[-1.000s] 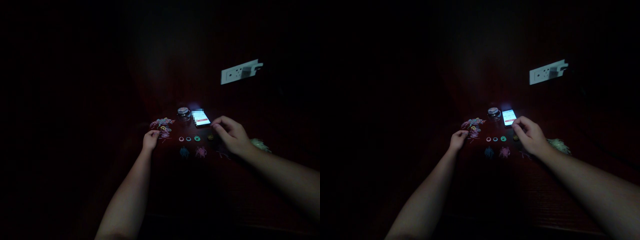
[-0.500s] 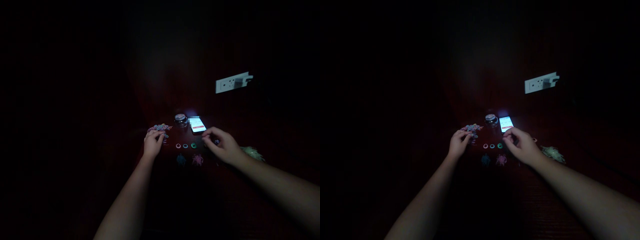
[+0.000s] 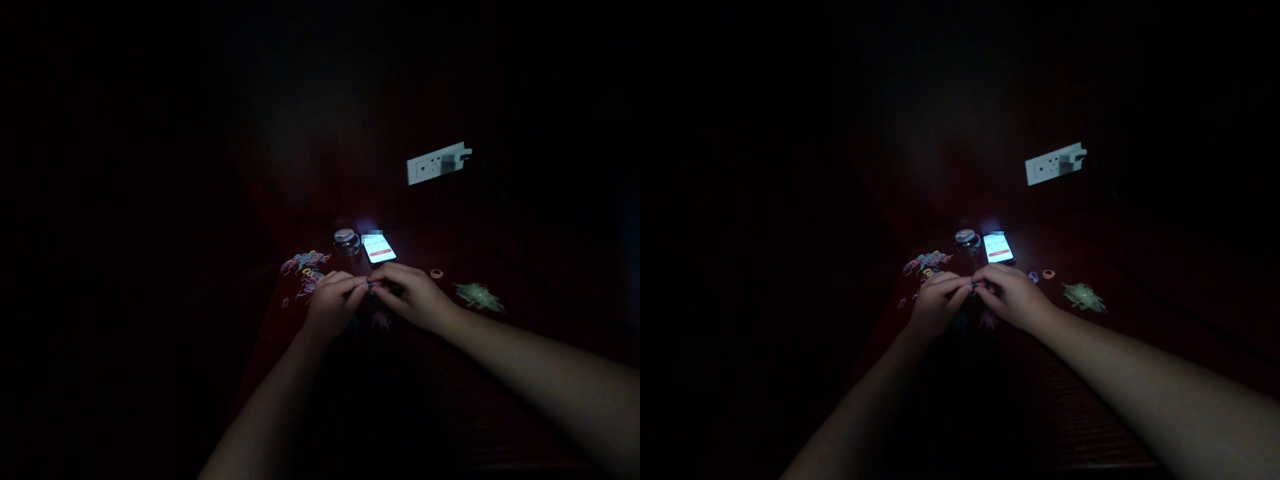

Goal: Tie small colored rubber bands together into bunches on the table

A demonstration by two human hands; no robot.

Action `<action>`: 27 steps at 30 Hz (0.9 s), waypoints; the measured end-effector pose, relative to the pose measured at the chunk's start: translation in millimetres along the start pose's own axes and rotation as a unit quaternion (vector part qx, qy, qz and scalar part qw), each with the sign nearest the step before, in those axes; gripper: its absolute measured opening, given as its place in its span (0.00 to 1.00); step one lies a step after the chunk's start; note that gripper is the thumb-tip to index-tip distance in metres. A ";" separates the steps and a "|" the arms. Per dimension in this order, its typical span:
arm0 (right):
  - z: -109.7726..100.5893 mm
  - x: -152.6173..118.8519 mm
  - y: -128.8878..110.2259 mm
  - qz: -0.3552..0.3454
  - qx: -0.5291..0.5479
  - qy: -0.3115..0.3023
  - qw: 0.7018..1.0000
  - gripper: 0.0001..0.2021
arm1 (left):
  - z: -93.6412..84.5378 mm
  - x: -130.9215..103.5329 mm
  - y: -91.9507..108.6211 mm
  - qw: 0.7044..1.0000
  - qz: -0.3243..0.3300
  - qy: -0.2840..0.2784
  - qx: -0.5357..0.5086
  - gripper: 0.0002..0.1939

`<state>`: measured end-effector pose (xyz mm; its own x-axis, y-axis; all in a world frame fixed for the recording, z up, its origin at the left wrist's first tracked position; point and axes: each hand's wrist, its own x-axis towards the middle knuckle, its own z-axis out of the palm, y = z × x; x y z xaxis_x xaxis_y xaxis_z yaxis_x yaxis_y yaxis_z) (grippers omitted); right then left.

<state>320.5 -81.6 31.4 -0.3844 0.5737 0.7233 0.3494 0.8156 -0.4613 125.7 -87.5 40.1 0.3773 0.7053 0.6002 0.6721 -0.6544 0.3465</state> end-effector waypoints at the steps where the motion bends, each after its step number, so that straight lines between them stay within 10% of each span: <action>1: -0.1 0.4 0.5 -0.006 -0.001 0.002 1.000 0.05 | 0.1 -0.3 0.4 1.000 0.003 -0.006 -0.004 0.11; 27: -1.4 0.6 10.8 -0.043 -0.004 -0.036 0.998 0.06 | 2.7 2.1 -8.0 0.995 -0.028 0.007 -0.098 0.10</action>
<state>325.2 -72.5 27.6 -0.4736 0.5051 0.7215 0.3196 0.8619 -0.3937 122.8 -80.0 36.6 0.3335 0.7388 0.5857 0.5546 -0.6561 0.5118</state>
